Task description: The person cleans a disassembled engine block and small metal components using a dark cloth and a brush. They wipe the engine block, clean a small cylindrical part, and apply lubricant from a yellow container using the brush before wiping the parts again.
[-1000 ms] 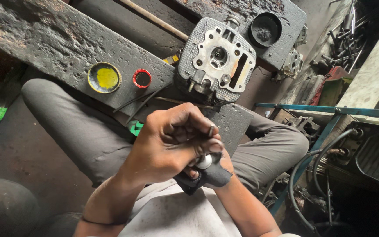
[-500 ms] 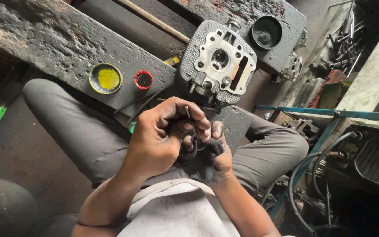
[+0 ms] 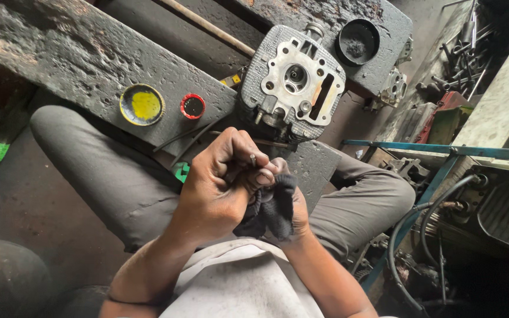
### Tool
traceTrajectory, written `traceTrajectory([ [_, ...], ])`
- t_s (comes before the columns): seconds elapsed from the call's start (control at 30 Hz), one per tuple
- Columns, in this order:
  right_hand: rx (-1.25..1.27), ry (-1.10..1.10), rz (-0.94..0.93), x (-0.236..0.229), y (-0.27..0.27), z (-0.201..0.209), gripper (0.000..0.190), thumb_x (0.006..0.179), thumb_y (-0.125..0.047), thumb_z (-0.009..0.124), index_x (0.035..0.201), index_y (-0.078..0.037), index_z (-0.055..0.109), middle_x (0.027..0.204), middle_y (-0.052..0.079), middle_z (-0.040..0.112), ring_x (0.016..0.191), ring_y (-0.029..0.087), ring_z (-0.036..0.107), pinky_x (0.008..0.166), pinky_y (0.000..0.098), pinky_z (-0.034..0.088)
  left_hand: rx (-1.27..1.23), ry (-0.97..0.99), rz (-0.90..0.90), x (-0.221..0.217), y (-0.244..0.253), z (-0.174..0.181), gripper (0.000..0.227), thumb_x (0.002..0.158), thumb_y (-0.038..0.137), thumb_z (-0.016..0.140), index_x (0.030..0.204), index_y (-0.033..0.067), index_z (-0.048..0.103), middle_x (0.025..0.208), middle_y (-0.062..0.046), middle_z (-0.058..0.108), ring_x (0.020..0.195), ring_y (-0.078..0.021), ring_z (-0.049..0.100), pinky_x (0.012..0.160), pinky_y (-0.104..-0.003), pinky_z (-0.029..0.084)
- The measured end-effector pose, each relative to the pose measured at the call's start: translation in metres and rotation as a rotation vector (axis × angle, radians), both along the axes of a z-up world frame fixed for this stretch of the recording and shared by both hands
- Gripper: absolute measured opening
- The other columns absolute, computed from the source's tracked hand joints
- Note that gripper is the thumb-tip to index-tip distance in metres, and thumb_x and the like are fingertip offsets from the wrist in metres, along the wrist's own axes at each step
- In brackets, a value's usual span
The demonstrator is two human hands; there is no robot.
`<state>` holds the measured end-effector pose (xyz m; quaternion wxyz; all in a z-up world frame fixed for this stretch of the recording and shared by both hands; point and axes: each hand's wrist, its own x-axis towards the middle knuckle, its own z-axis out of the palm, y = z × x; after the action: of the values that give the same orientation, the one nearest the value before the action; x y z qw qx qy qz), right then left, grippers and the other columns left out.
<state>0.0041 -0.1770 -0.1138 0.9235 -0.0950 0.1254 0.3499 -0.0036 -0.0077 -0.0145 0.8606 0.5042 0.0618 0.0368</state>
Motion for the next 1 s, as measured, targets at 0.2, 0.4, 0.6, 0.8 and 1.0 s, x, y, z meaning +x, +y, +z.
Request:
traceTrajectory([
  [0.2,-0.200,0.203,0.067,0.002,0.006,0.000,0.029,0.102,-0.018,0.057,0.130,-0.009,0.054,0.111,0.006,0.066,0.097,0.019,0.069,0.084,0.0350,0.060,-0.119,-0.117,0.063,0.006,-0.004,-0.007,0.036,0.094,-0.020,0.072,0.097,0.0050,0.047,0.097,0.001,0.050,0.090,-0.0036,0.054,0.086,-0.019,0.050],
  [0.4,-0.253,0.102,0.166,-0.001,0.004,0.010,0.040,0.107,-0.026,0.051,0.144,-0.010,0.053,0.102,0.013,0.068,0.085,0.024,0.071,0.070,0.0359,0.061,0.000,0.179,0.007,0.008,0.008,0.006,0.018,0.091,-0.010,0.073,0.095,-0.0007,0.058,0.087,-0.004,0.064,0.075,-0.0051,0.062,0.065,-0.022,0.053],
  [0.6,0.017,0.025,0.236,-0.009,-0.005,0.002,0.022,0.113,-0.028,0.048,0.124,-0.011,0.056,0.098,0.011,0.064,0.086,0.028,0.068,0.069,0.0376,0.058,-0.043,0.218,-0.038,0.009,0.008,0.013,0.016,0.092,-0.016,0.060,0.101,-0.0049,0.066,0.088,-0.012,0.074,0.078,-0.0137,0.073,0.066,-0.025,0.059],
  [0.8,-0.015,0.128,0.166,-0.003,-0.005,0.005,0.017,0.107,-0.029,0.056,0.112,-0.013,0.051,0.096,0.006,0.060,0.092,0.024,0.067,0.063,0.0421,0.060,0.056,0.162,-0.102,0.005,0.013,0.017,0.039,0.086,-0.023,0.039,0.107,-0.0049,0.066,0.096,-0.012,0.076,0.088,-0.0132,0.075,0.076,-0.023,0.060],
  [1.0,-0.094,-0.082,0.044,-0.003,0.001,0.012,0.043,0.096,-0.003,0.069,0.129,-0.011,0.043,0.113,0.004,0.057,0.103,0.014,0.062,0.073,0.0344,0.060,0.056,0.119,-0.157,0.001,0.011,0.007,0.024,0.094,-0.022,0.050,0.103,-0.0029,0.060,0.098,-0.008,0.073,0.096,-0.0084,0.072,0.087,-0.022,0.060],
])
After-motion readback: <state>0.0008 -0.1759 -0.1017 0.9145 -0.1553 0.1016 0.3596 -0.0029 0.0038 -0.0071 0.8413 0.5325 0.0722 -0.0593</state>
